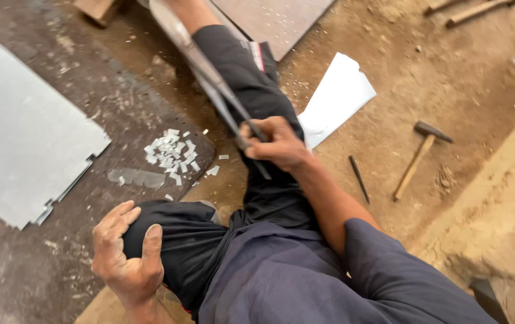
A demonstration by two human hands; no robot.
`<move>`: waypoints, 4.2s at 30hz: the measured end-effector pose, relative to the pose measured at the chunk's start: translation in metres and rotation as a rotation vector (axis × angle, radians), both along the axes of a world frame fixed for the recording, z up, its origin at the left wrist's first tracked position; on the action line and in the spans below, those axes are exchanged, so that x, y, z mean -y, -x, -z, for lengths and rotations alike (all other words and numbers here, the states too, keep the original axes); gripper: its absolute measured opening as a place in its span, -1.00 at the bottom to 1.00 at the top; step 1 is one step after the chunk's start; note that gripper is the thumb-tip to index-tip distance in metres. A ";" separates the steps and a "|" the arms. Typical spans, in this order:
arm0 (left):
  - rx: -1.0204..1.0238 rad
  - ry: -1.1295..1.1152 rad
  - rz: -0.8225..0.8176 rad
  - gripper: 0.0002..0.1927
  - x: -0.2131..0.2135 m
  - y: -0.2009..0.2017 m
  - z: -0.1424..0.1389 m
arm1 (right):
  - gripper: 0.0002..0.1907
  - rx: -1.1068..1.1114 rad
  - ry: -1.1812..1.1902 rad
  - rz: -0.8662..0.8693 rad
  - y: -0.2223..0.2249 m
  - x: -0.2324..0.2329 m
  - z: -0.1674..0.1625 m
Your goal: The person sits on the floor and uses large shears to cut notches and trim edges from white rectangular sheets. They repeatedly reposition the sheets, cut off small pieces, and stack the trimmed sheets on the work surface.
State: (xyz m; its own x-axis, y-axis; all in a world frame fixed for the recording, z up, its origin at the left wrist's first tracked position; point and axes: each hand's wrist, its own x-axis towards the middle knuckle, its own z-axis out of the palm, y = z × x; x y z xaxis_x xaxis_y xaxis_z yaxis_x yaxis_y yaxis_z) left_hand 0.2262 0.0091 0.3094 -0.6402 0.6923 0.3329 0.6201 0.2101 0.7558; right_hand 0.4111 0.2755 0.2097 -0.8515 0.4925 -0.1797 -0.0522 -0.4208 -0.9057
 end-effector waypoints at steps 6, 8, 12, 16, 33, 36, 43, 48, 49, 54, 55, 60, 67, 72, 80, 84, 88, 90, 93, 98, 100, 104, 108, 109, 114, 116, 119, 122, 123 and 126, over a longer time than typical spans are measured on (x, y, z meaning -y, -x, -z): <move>0.139 0.002 0.133 -0.64 -0.042 0.009 0.027 | -0.78 0.487 -0.205 0.316 -0.078 -0.048 -0.002; 0.138 0.018 0.154 -0.64 -0.051 0.009 0.030 | -0.76 0.708 -0.336 0.479 -0.089 -0.053 0.029; 0.087 0.052 0.153 -0.67 -0.050 0.008 0.028 | -0.77 0.798 -0.259 0.784 -0.122 -0.051 0.100; 0.130 -0.057 0.092 -0.60 -0.039 0.007 0.031 | -0.76 1.066 -0.254 1.021 -0.172 -0.060 0.153; 0.141 0.048 0.137 -0.71 -0.077 0.008 0.048 | -0.29 1.569 -0.461 0.732 -0.071 -0.149 0.161; 0.129 0.064 0.108 -0.68 -0.076 0.007 0.046 | -0.39 1.687 -0.384 0.657 -0.045 -0.159 0.152; 0.123 0.049 0.127 -0.70 -0.093 0.006 0.054 | -0.48 1.688 -0.402 0.592 -0.051 -0.162 0.143; 0.116 0.091 0.146 -0.72 -0.107 -0.001 0.054 | -0.51 1.651 -0.430 0.591 -0.067 -0.164 0.139; 0.123 0.094 0.152 -0.73 -0.108 -0.003 0.052 | -0.51 1.619 -0.434 0.632 -0.072 -0.164 0.139; 0.145 0.074 0.142 -0.74 -0.105 -0.004 0.052 | -0.62 1.452 -0.571 0.760 -0.110 -0.166 0.146; 0.138 0.068 0.143 -0.74 -0.103 -0.004 0.053 | -0.66 1.452 -0.626 0.766 -0.117 -0.165 0.150; 0.142 0.069 0.147 -0.71 -0.084 -0.002 0.049 | -0.78 1.281 -0.401 0.820 -0.150 -0.152 0.148; 0.560 0.097 0.234 -0.69 -0.071 0.036 0.019 | -0.74 0.123 -0.323 0.738 -0.111 -0.111 0.028; 0.542 0.003 0.361 -0.47 -0.089 0.071 0.012 | -0.72 0.022 -0.697 0.412 0.026 -0.058 -0.053; 0.801 -0.472 0.061 -0.31 -0.063 0.109 0.055 | -0.77 -0.259 -1.618 0.194 0.208 0.103 -0.067; 0.779 -0.585 -0.441 -0.52 -0.002 0.129 0.117 | -0.55 -0.268 -1.180 -0.321 0.224 0.122 -0.028; 0.857 -0.719 -0.703 -0.60 0.091 0.170 0.182 | -0.64 -0.063 -1.022 -0.620 0.213 0.097 0.017; 0.871 -0.839 -0.747 -0.60 0.149 0.197 0.205 | -0.63 0.313 -0.924 -0.675 0.194 0.081 0.034; 0.804 -0.766 -0.921 -0.56 0.228 0.233 0.230 | -0.67 0.431 -0.797 -0.708 0.171 0.062 0.056; 0.756 -0.705 -1.144 -0.54 0.287 0.278 0.254 | -0.72 0.496 -0.727 -0.637 0.175 0.062 0.084; 0.774 -0.774 -1.055 -0.52 0.302 0.295 0.257 | -0.72 0.520 -0.737 -0.650 0.184 0.066 0.089; 0.633 -0.364 -1.445 -0.48 0.327 0.309 0.265 | -0.71 0.627 -0.817 -0.675 0.198 0.077 0.093; 0.089 -0.015 -1.306 -0.43 0.301 0.280 0.282 | -0.73 0.525 -0.884 -0.630 0.224 0.091 0.109; 0.128 -0.019 -1.245 -0.46 0.279 0.260 0.291 | -0.75 0.506 -0.920 -0.626 0.234 0.097 0.116; -0.027 0.258 -0.747 -0.49 0.170 0.188 0.321 | -0.74 0.295 -1.218 -0.567 0.307 0.145 0.161; -0.045 0.300 -0.707 -0.44 0.153 0.177 0.323 | -0.78 0.189 -1.376 -0.434 0.332 0.168 0.180; -0.063 0.404 -0.668 -0.31 0.138 0.174 0.322 | -0.77 0.269 -1.457 -0.314 0.345 0.195 0.203; -0.080 0.501 -0.573 -0.18 0.125 0.172 0.322 | -0.79 0.255 -1.366 -0.223 0.348 0.196 0.222; -0.096 0.521 -0.533 -0.14 0.118 0.173 0.323 | -0.78 0.282 -1.274 -0.240 0.351 0.191 0.228; -0.079 0.572 -0.427 -0.09 0.095 0.177 0.327 | -0.79 0.314 -1.157 -0.278 0.352 0.173 0.236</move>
